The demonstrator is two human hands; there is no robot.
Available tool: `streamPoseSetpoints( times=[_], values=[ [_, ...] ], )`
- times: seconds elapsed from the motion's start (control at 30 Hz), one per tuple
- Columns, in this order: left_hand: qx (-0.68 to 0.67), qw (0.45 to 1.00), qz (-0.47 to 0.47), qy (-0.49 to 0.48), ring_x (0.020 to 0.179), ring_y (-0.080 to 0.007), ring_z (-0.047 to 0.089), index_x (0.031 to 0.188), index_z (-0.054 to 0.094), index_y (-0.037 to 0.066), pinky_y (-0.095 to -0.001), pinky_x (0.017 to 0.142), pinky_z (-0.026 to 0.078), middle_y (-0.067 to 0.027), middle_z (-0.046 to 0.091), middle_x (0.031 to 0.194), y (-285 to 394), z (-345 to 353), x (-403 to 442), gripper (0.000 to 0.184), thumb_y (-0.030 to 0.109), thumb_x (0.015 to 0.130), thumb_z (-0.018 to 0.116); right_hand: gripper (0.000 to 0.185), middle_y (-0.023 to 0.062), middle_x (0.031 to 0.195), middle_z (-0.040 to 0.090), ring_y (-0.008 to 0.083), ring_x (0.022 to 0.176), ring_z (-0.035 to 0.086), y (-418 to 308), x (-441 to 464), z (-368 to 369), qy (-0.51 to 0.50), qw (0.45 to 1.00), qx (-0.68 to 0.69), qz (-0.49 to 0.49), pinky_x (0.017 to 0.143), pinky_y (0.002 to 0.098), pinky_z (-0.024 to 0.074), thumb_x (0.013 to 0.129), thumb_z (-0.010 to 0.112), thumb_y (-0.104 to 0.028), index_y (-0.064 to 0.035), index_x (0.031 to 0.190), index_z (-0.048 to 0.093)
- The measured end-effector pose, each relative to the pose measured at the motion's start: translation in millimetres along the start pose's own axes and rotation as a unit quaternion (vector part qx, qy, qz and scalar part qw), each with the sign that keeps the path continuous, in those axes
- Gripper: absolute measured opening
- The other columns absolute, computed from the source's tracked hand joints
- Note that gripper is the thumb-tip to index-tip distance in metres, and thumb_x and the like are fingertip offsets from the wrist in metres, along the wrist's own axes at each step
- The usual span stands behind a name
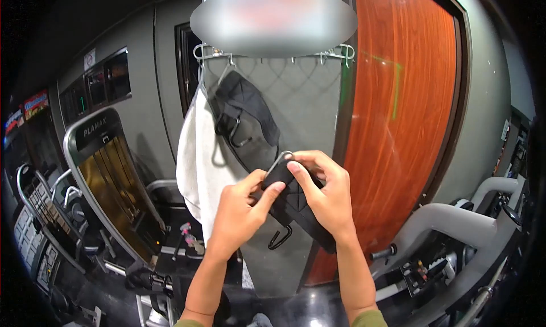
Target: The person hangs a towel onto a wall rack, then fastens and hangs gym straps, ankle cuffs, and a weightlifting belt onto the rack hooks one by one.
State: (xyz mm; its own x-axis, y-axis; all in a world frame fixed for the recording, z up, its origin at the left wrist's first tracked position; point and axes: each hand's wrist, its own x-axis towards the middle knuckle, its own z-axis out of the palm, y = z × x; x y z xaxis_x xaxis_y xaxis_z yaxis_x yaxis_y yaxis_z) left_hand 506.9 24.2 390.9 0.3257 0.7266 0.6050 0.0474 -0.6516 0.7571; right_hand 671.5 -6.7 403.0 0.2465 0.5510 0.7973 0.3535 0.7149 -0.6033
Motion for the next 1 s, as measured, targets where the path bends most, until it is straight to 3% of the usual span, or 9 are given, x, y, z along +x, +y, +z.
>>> streamPoseSetpoints(
  times=[0.2,0.33,0.4,0.5,0.6,0.67,0.83,0.9,1.0],
  values=[
    [0.033,0.999,-0.029,0.008,0.042,-0.0044,0.047,0.085,0.057,-0.002,-0.0241,0.038,0.034,0.0006,0.051,0.059,43.0,-57.9,46.3,0.03,0.022,0.102,0.062,0.023,0.0153,0.093,0.074,0.0187,0.088,0.07,-12.2,82.9,36.1,-0.11,0.99,-0.013,-0.092,0.076,0.0319,0.0509,0.093,0.071,-0.018,0.0028,0.102,0.071],
    [0.035,0.998,0.007,-0.048,0.041,-0.0087,0.055,0.08,0.056,-0.001,-0.0244,0.037,0.037,-0.0022,0.055,0.06,45.1,-94.1,90.6,0.037,0.027,0.105,0.056,0.03,0.0188,0.091,0.074,0.024,0.075,0.071,-29.6,126.7,48.9,-0.126,0.986,-0.064,-0.091,0.072,0.0325,0.0518,0.087,0.07,-0.019,0.0041,0.106,0.072],
    [0.034,0.998,0.003,-0.043,0.041,-0.0095,0.056,0.079,0.055,-0.001,-0.0248,0.037,0.038,-0.0025,0.055,0.06,48.0,-102.1,104.7,0.038,0.027,0.105,0.056,0.032,0.0205,0.09,0.074,0.0258,0.071,0.071,-30.8,143.1,56.5,-0.115,0.984,-0.075,-0.114,0.071,0.033,0.0525,0.084,0.07,-0.018,0.0048,0.106,0.073],
    [0.043,0.999,-0.02,-0.01,0.041,-0.0117,0.057,0.079,0.055,-0.002,-0.026,0.036,0.04,-0.0033,0.054,0.057,51.2,-108.1,123.9,0.039,0.026,0.105,0.055,0.027,0.0125,0.084,0.074,0.0128,0.074,0.065,-30.3,162.6,66.5,-0.099,0.981,-0.089,-0.142,0.072,0.0285,0.0503,0.086,0.073,-0.016,0.0017,0.106,0.074],
    [0.077,0.997,-0.023,0.0,0.043,-0.0123,0.059,0.079,0.056,-0.003,-0.0266,0.038,0.044,-0.0034,0.053,0.056,50.8,-108.0,138.0,0.038,0.026,0.105,0.054,0.027,0.0125,0.083,0.074,0.0145,0.071,0.064,-26.5,172.4,70.2,-0.088,0.977,-0.139,-0.136,0.07,0.029,0.0489,0.085,0.075,-0.017,-0.0003,0.106,0.075],
    [0.121,0.992,-0.02,0.003,0.043,-0.0128,0.06,0.079,0.056,-0.003,-0.0269,0.039,0.045,-0.0041,0.053,0.056,53.9,-107.8,146.1,0.039,0.025,0.106,0.052,0.028,0.0207,0.091,0.074,0.0312,0.081,0.073,-18.4,179.4,73.9,-0.062,0.969,-0.159,-0.179,0.077,0.0358,0.0532,0.086,0.072,-0.019,0.0011,0.105,0.074],
    [0.126,0.992,-0.017,0.002,0.044,-0.0139,0.061,0.079,0.055,-0.002,-0.0277,0.041,0.048,-0.0043,0.054,0.056,45.1,-116.1,162.4,0.04,0.025,0.106,0.047,0.026,0.0191,0.095,0.074,0.0314,0.085,0.072,-7.7,187.5,85.7,-0.052,0.964,-0.184,-0.187,0.08,0.037,0.0534,0.087,0.073,-0.017,-0.0013,0.108,0.074],
    [0.129,0.992,-0.016,0.002,0.044,-0.0142,0.061,0.079,0.054,-0.002,-0.028,0.041,0.049,-0.0042,0.054,0.056,41.6,-118.3,166.9,0.04,0.026,0.107,0.046,0.025,0.0135,0.09,0.075,0.0214,0.076,0.068,3.3,192.4,91.7,-0.016,0.951,-0.165,-0.26,0.068,0.0305,0.0492,0.086,0.077,-0.016,-0.0068,0.108,0.076],
    [0.124,0.992,-0.021,0.002,0.045,-0.015,0.062,0.081,0.054,-0.003,-0.0284,0.043,0.051,-0.0041,0.054,0.056,35.8,-120.8,172.5,0.04,0.026,0.107,0.043,0.023,0.0168,0.099,0.075,0.0302,0.09,0.072,2.1,191.9,92.3,-0.039,0.951,-0.178,-0.25,0.082,0.0365,0.054,0.089,0.072,-0.015,-0.0024,0.108,0.075]
  ],
)
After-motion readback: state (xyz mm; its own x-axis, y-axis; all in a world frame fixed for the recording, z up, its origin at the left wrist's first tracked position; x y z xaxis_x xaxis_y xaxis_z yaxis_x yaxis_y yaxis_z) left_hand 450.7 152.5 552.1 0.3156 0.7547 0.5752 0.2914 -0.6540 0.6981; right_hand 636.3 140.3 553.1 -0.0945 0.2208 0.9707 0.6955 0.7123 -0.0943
